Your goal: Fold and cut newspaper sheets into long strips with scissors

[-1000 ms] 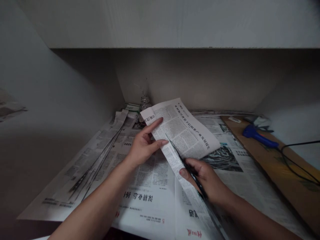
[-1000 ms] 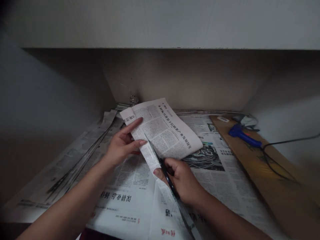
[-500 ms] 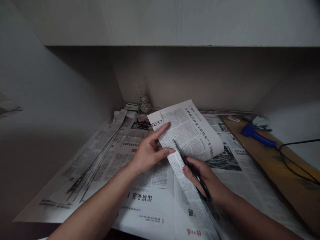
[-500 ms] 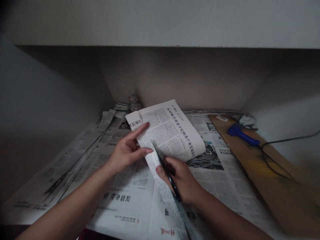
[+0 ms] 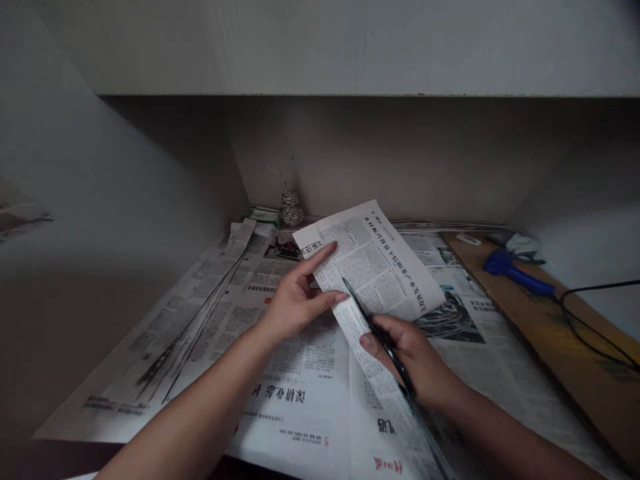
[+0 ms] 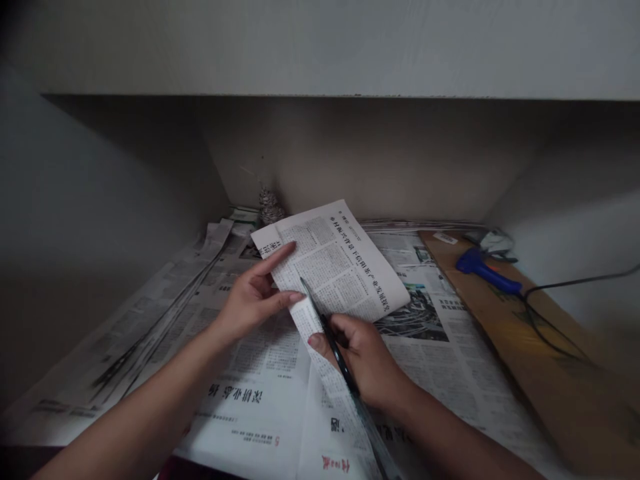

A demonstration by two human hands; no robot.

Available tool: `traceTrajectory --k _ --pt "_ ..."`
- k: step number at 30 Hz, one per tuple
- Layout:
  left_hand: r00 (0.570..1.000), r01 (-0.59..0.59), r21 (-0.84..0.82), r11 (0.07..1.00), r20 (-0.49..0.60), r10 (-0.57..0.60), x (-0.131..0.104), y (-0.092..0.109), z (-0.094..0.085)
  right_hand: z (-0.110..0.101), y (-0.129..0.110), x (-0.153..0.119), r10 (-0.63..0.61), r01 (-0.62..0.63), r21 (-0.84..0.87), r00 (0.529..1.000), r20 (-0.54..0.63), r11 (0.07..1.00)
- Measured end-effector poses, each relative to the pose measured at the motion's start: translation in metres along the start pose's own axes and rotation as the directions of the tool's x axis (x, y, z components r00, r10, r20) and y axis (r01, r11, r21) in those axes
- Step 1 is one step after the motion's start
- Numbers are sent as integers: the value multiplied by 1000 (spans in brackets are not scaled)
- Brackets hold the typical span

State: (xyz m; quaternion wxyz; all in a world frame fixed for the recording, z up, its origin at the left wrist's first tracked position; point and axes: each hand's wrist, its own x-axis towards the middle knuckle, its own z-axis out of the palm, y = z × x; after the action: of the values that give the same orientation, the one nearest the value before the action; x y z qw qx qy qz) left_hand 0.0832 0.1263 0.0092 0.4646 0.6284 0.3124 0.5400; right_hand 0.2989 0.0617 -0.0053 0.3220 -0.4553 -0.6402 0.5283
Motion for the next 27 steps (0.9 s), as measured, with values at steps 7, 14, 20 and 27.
traceTrajectory --k 7,14,20,27 --pt "1000 -14 36 999 -27 15 2 2 -5 -2 0 1 23 -22 -62 1000 7 998" --pt "999 -52 103 993 4 52 -3 0 4 -4 -2 1 29 -29 -49 1000 2 998" --pt "999 -33 49 998 7 33 -2 -3 4 -2 -4 -1 33 -33 -6 999 11 999" --pt "998 -54 55 997 -11 55 -1 -4 3 1 -7 -2 25 -25 0 1000 -9 1000"
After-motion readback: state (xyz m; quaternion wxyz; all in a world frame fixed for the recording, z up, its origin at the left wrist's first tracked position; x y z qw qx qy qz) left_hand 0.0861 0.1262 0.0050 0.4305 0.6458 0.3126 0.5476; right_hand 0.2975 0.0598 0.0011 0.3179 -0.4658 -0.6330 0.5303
